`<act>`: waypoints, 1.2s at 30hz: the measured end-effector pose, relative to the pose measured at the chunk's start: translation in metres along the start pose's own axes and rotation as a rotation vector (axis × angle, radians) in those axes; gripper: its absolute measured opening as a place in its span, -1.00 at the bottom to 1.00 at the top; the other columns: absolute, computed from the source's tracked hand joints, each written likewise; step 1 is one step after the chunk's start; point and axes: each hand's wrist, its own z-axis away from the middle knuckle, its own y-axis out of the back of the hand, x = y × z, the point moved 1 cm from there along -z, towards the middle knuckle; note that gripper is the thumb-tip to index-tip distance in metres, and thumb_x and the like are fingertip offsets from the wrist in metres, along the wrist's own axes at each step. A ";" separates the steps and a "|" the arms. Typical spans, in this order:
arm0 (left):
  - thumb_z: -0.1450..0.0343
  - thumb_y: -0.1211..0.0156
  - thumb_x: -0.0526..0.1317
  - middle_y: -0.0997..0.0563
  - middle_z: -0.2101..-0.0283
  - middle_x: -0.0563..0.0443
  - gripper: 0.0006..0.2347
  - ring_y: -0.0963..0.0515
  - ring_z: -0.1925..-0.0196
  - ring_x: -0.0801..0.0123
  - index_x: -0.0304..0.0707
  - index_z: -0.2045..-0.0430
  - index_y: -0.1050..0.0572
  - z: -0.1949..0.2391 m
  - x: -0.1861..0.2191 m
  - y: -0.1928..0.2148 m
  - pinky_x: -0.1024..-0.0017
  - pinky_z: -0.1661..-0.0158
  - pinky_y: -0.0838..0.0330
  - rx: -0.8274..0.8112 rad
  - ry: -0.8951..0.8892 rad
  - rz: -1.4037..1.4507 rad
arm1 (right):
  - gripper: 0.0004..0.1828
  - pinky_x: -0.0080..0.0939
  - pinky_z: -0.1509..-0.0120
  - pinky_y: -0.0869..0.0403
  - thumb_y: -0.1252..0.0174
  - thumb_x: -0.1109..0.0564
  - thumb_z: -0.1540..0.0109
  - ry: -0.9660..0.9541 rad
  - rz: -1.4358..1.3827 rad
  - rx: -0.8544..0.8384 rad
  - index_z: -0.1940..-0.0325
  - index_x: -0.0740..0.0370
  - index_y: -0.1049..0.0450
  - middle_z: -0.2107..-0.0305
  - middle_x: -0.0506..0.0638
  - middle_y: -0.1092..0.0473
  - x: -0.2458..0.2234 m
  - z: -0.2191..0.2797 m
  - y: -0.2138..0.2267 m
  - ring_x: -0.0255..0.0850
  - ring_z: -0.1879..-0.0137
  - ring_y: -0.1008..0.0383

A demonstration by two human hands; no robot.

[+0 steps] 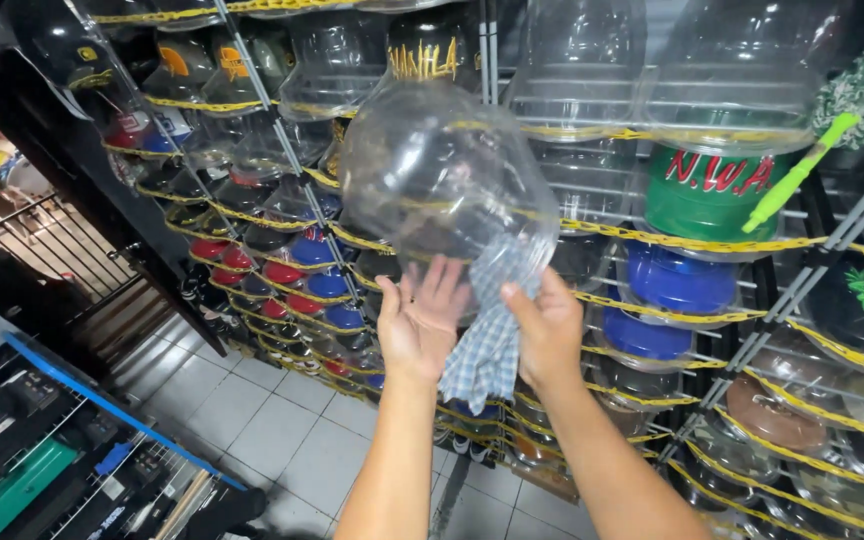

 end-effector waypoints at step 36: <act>-0.30 -0.20 -0.03 -0.46 0.70 -0.14 -0.73 -0.36 0.75 0.21 -0.29 0.62 -0.55 -0.062 -0.001 0.179 0.41 0.68 -0.20 0.416 0.316 -0.463 | -0.70 -0.10 0.09 -0.64 -0.26 0.13 -0.26 -0.414 -0.053 -0.007 -0.03 0.34 -0.54 0.34 0.18 -0.57 0.024 -0.027 0.031 -0.12 0.26 -0.65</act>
